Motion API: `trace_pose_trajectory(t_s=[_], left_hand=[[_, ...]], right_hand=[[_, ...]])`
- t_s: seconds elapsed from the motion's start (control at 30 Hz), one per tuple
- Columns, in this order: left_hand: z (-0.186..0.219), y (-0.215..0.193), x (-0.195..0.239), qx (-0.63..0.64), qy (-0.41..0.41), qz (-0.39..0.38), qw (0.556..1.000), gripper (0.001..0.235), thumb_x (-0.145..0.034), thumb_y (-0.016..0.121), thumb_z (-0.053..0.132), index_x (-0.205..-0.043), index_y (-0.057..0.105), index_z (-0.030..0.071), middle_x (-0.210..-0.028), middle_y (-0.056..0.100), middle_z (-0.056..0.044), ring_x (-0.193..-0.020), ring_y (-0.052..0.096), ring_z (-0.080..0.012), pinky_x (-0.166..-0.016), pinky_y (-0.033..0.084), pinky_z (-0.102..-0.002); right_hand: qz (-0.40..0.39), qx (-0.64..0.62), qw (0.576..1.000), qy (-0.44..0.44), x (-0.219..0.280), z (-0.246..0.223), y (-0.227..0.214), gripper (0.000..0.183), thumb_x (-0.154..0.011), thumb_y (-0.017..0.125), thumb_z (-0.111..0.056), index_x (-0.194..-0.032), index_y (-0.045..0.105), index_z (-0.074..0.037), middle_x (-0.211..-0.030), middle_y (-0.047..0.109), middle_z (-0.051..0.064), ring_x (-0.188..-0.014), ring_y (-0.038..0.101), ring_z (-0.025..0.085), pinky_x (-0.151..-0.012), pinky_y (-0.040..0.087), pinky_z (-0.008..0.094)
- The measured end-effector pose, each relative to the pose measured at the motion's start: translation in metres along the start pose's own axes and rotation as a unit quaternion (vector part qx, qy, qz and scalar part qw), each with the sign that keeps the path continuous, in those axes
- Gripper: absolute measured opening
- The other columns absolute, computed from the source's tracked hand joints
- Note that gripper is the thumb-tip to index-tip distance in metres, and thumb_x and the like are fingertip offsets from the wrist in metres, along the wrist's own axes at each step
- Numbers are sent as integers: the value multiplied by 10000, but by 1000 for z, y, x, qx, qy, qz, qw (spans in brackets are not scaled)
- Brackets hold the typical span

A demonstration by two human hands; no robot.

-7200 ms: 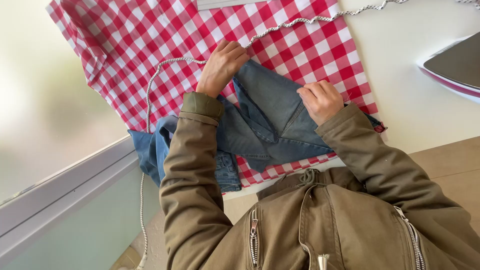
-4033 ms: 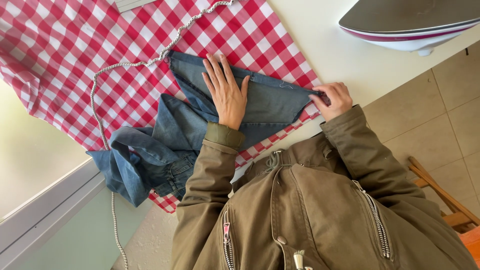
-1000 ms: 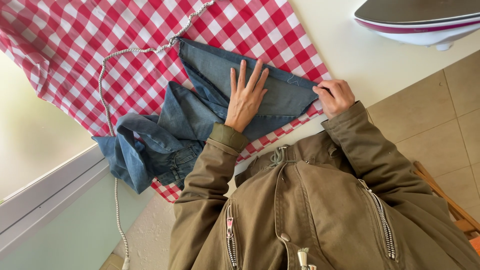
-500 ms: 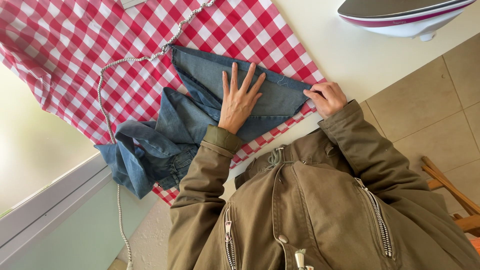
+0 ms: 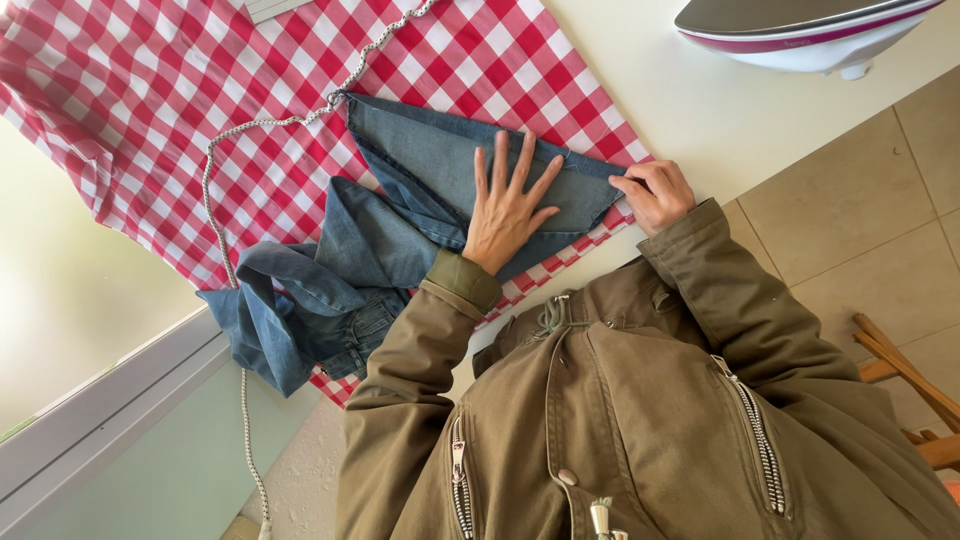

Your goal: The person irons a pair of blue jeans on a table covered with a red and white checkered cloth. They use a white iron to press the fabric, occasionally using a ruler to create sharp creases. The person repeatedly folds and unfolds the jeans to ensure the entire garment is smoothed out.

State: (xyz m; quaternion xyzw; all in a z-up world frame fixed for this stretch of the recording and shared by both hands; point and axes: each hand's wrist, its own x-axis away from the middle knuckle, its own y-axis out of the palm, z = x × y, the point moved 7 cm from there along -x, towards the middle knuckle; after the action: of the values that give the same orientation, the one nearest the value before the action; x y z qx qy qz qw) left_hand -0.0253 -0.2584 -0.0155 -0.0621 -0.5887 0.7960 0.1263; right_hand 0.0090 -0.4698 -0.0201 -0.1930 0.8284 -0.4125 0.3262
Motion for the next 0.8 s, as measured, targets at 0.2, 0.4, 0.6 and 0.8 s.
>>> trace_pose_trajectory(t_s=[0.2,0.4,0.6,0.8], left_hand=[[3,10,1,-4,8,-45,999,812,-939,617,638,-1635,341,323,-1714,172,-186,-1594,180,-379,-1284,154,-653],[17,6,-6,-7,-19,-11,1000,839,-920,620,685,-1630,331,345,-1699,141,-236,-1569,168,-474,-1255,162,-696],[22,15,-8,-23,-42,12,999,860,-895,619,721,-1622,325,368,-1691,142,-245,-1550,177,-531,-1229,169,-749],[26,7,-12,-20,-58,10,998,845,-891,644,692,-1616,341,382,-1694,133,-248,-1554,182,-533,-1227,167,-754]], right_hand=[[-3,-4,1000,0,-2,-1,-3,374,-797,722,125,-1124,771,-50,-1053,635,68,-965,622,263,-798,573,367],[-2,-20,1000,5,0,-2,-4,389,-798,726,119,-1147,775,-47,-1061,635,68,-978,624,268,-802,570,373],[-2,-27,1000,1,4,-1,-3,453,-762,706,135,-1175,780,-35,-1080,641,78,-983,621,274,-820,567,381],[-20,-29,999,2,-4,-9,-10,494,-712,683,111,-1185,766,-8,-1285,703,49,-1047,637,237,-895,540,384]])
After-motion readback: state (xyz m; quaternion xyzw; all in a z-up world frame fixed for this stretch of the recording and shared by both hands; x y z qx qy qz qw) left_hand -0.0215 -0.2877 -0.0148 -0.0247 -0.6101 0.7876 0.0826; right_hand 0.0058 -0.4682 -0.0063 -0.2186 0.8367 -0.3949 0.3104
